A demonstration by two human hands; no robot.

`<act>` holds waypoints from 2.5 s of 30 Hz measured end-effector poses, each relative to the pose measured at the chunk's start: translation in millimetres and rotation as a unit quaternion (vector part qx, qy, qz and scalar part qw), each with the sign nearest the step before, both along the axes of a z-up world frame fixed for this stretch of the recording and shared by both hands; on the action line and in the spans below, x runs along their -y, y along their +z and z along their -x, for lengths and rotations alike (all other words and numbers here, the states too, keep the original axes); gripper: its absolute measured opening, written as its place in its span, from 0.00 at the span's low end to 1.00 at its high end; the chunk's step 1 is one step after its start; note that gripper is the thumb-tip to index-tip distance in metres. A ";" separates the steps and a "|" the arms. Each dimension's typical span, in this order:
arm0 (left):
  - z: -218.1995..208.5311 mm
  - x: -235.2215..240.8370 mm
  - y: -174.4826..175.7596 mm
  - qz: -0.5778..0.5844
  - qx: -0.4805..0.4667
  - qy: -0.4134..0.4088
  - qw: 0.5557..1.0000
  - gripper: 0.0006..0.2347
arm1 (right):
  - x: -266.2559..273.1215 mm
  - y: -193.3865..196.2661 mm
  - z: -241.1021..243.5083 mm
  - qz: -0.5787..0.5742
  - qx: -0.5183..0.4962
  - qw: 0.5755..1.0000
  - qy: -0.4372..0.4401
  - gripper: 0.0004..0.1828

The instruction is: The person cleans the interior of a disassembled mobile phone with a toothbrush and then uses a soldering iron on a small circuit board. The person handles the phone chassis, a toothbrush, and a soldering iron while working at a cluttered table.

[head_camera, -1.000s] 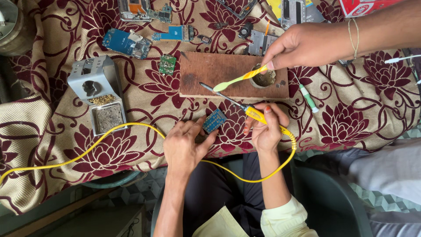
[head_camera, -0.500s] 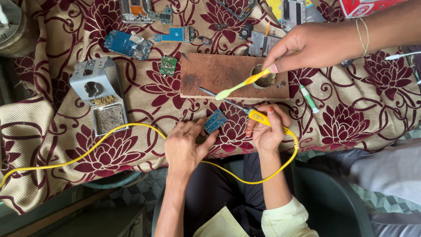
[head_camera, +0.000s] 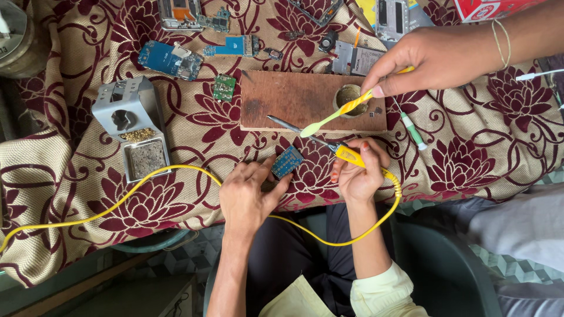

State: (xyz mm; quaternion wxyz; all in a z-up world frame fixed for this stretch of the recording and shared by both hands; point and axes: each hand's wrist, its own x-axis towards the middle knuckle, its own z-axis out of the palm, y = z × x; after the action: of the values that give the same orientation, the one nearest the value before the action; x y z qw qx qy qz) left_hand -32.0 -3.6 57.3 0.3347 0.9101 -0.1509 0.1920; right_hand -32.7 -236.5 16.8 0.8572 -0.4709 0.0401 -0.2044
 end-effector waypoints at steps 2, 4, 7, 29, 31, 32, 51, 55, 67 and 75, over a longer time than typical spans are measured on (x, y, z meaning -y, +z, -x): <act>-0.4 0.3 0.5 0.003 0.001 -0.001 1.000 0.19 | 0.3 1.0 -0.4 -0.003 -0.004 1.000 0.002 0.17; 0.4 0.3 1.0 0.007 0.000 -0.002 1.000 0.19 | 0.2 1.9 0.8 -0.005 -0.004 1.000 0.006 0.17; -0.2 0.1 1.8 0.009 -0.009 -0.005 1.000 0.19 | -0.1 2.4 0.8 -0.003 -0.006 1.000 -0.002 0.17; 0.3 -0.8 6.5 0.026 -0.007 -0.008 1.000 0.18 | -0.1 -7.5 0.6 0.016 0.011 1.000 0.016 0.11; 0.3 -1.2 5.9 0.027 -0.005 -0.009 1.000 0.18 | 0.3 -7.8 1.3 0.014 0.002 1.000 0.019 0.12; 1.0 -0.8 5.9 0.026 -0.007 -0.007 1.000 0.18 | 0.7 -7.6 1.7 0.015 0.003 1.000 0.021 0.12; 0.7 -0.5 9.2 0.013 0.016 -0.003 1.000 0.18 | -2.8 -6.2 0.1 -0.003 0.013 1.000 0.020 0.13; 0.3 1.6 8.3 0.008 0.002 0.000 1.000 0.17 | 0.3 -9.1 0.6 0.000 0.023 1.000 0.014 0.12; -0.1 3.8 4.7 -0.004 0.010 0.003 1.000 0.19 | -4.3 -9.9 -0.4 -0.003 0.053 0.998 0.014 0.11; -0.8 5.4 2.4 -0.019 0.000 0.012 1.000 0.18 | -4.3 -4.9 -1.5 0.009 0.056 0.997 0.045 0.13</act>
State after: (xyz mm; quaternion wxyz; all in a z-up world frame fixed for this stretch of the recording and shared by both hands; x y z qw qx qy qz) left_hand -31.2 -9.1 59.7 0.3147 0.9183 -0.1433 0.1928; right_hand -31.1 -232.2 11.9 0.8623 -0.4677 -0.0312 -0.1917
